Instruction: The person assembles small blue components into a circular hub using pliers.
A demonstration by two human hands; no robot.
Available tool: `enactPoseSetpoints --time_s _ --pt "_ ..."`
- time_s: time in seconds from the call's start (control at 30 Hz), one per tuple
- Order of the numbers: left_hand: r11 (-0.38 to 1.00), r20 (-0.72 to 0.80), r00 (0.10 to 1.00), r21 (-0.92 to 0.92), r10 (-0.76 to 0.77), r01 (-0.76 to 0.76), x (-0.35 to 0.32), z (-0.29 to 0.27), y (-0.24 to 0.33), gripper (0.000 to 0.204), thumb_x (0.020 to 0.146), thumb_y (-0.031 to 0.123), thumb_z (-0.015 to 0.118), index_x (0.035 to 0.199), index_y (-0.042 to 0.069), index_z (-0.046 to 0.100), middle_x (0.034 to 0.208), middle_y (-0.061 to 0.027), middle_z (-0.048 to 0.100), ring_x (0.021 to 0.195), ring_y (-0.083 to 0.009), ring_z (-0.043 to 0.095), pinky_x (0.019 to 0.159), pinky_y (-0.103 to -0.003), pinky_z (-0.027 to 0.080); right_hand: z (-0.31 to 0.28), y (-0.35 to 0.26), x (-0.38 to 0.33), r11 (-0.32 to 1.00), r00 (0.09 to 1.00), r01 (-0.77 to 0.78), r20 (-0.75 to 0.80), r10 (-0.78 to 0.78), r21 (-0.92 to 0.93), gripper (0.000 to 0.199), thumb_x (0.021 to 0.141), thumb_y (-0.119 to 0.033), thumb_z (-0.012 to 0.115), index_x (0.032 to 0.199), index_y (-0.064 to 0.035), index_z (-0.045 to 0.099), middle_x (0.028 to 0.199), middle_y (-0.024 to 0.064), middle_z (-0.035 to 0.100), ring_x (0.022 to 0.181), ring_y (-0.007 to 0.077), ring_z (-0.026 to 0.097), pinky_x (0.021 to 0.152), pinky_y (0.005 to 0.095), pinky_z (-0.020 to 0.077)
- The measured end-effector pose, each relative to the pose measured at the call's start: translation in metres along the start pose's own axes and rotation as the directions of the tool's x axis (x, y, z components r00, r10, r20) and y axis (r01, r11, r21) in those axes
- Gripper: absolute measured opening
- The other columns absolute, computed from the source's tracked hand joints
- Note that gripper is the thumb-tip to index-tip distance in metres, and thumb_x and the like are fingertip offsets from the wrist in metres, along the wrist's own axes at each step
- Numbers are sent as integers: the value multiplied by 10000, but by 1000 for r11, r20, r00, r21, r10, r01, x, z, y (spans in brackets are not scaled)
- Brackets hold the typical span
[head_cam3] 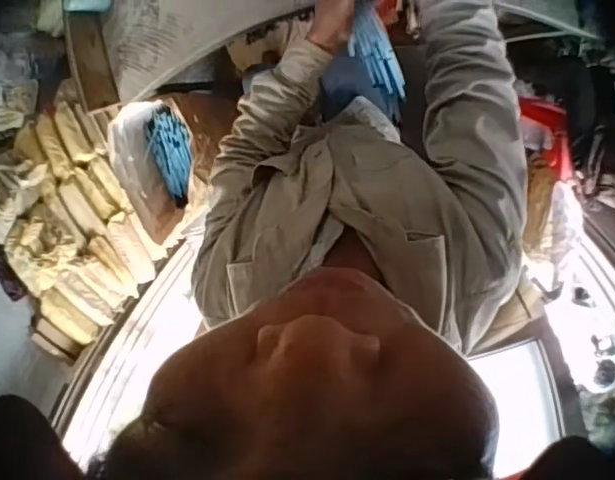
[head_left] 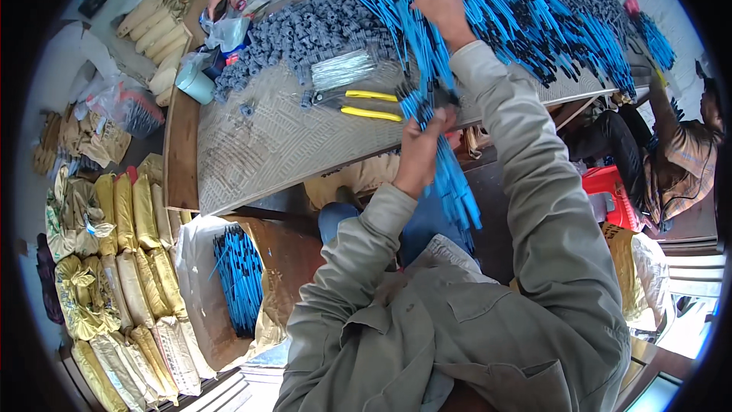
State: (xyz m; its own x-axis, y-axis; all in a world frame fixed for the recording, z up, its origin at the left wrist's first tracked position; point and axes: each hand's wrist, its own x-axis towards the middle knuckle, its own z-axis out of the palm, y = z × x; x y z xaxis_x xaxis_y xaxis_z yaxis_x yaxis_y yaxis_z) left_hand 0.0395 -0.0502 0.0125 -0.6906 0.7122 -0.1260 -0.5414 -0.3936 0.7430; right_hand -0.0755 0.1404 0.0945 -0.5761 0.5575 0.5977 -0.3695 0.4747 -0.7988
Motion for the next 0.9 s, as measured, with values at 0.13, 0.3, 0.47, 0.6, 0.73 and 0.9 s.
enactPoseSetpoints --time_s 0.13,0.3,0.47,0.6,0.73,0.9 --pt "994 -50 999 -111 16 -21 19 -17 9 194 875 185 593 991 31 570 1022 -113 608 943 -223 599 755 -373 523 -17 -62 -27 996 999 32 8 -32 -79 186 916 -181 475 941 -20 563 705 73 615 521 134 580 494 242 448" --pt "988 -29 999 -152 21 -25 24 -5 6 162 878 165 588 962 30 560 1008 -118 602 939 -241 602 789 -397 517 -75 -62 -92 998 997 -58 45 58 -1 165 926 -180 463 947 -35 539 656 44 580 476 90 511 450 222 391" --pt "975 -5 1000 -219 28 -29 23 -10 2 154 878 144 583 978 32 552 1009 -122 595 934 -235 602 809 -399 510 -86 -72 -146 992 995 -98 18 97 80 153 926 -178 478 972 -48 543 657 21 559 509 51 479 463 199 366" --pt "982 3 997 -178 72 -70 26 -10 2 157 873 132 589 983 29 545 1024 -130 591 949 -239 597 817 -394 508 -91 -59 -162 981 982 -183 57 180 64 160 906 -197 518 977 -60 562 690 40 578 532 86 526 499 211 404" --pt "973 -42 997 -221 59 -67 27 -14 -3 159 863 115 599 982 26 543 1044 -145 588 988 -256 583 857 -410 486 -74 -33 -174 900 972 62 232 45 -432 189 872 -230 564 987 -82 581 744 83 603 563 181 587 526 269 451" --pt "959 -32 995 -265 92 -97 27 -16 -6 143 850 105 611 955 31 549 1073 -163 575 1020 -286 565 913 -448 446 -76 -26 -162 652 970 218 233 -65 -726 215 828 -281 603 935 -97 583 826 123 617 621 315 607 520 390 474"
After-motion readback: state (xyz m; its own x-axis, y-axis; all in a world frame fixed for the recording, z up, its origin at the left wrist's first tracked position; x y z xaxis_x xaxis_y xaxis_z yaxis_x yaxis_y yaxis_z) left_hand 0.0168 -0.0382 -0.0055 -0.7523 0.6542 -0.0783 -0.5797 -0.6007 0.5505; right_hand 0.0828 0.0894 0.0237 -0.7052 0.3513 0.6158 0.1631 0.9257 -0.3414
